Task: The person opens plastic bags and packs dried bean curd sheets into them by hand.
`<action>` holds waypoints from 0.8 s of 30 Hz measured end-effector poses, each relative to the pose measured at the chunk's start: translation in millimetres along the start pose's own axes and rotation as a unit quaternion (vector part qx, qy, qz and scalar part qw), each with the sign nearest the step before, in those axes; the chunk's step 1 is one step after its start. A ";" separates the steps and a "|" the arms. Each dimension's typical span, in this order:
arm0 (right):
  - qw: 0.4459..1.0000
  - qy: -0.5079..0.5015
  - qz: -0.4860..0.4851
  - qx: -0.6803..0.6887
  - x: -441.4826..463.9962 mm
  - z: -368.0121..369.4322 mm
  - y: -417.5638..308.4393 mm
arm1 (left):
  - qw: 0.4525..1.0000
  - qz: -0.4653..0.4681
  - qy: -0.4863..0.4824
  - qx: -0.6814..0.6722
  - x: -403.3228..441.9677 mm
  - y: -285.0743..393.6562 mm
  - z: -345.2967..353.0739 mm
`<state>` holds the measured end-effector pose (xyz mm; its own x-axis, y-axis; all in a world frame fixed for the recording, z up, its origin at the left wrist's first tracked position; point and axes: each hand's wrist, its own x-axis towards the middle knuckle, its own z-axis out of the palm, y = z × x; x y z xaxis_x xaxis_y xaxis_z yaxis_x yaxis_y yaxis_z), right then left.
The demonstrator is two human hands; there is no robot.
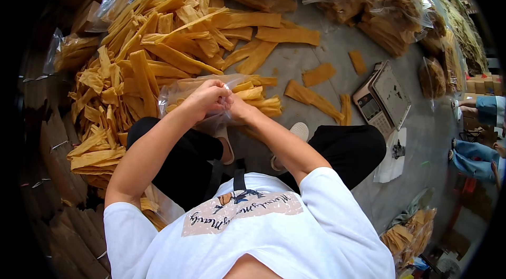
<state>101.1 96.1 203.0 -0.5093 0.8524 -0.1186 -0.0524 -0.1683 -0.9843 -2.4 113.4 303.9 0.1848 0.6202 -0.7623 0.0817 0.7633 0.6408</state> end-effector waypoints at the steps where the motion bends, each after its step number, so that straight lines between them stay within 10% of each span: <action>1: 0.982 0.051 -0.008 0.181 -3.6 1.7 9.8 | 1.000 -0.004 -0.006 0.006 -0.7 -0.4 -1.2; 4: 0.990 -0.127 0.000 -0.067 10.5 -13.5 36.5 | 1.000 0.000 -0.016 0.004 1.3 -3.5 -6.0; 6: 0.976 -0.081 0.090 -0.183 13.5 -30.1 38.5 | 1.000 0.004 -0.014 -0.002 -0.7 -2.8 -7.8; 8: 0.960 0.116 -0.057 -0.247 -7.3 -57.6 18.9 | 1.000 0.004 -0.014 -0.017 -4.6 -3.8 -8.3; 12: 0.883 0.397 0.076 -0.238 -50.2 -157.4 92.4 | 1.000 0.007 -0.011 -0.016 -3.7 -0.8 -16.6; 16: 0.878 0.237 0.358 0.212 -51.5 -102.5 43.8 | 0.998 0.041 -0.037 -0.030 -3.3 2.9 -11.4; 18: 0.968 0.216 0.120 0.041 -18.9 -86.7 127.6 | 0.999 0.043 -0.009 -0.023 -8.0 3.2 -2.8; 24: 0.912 0.318 0.204 -0.160 -20.3 -99.8 80.8 | 0.999 0.037 -0.020 -0.030 0.2 5.9 -16.1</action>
<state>192.9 114.5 112.8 0.1771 0.8831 -0.4344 0.3351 -0.4691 -0.8171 -17.7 121.0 306.1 0.2281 0.6677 -0.7086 0.0088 0.7264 0.6872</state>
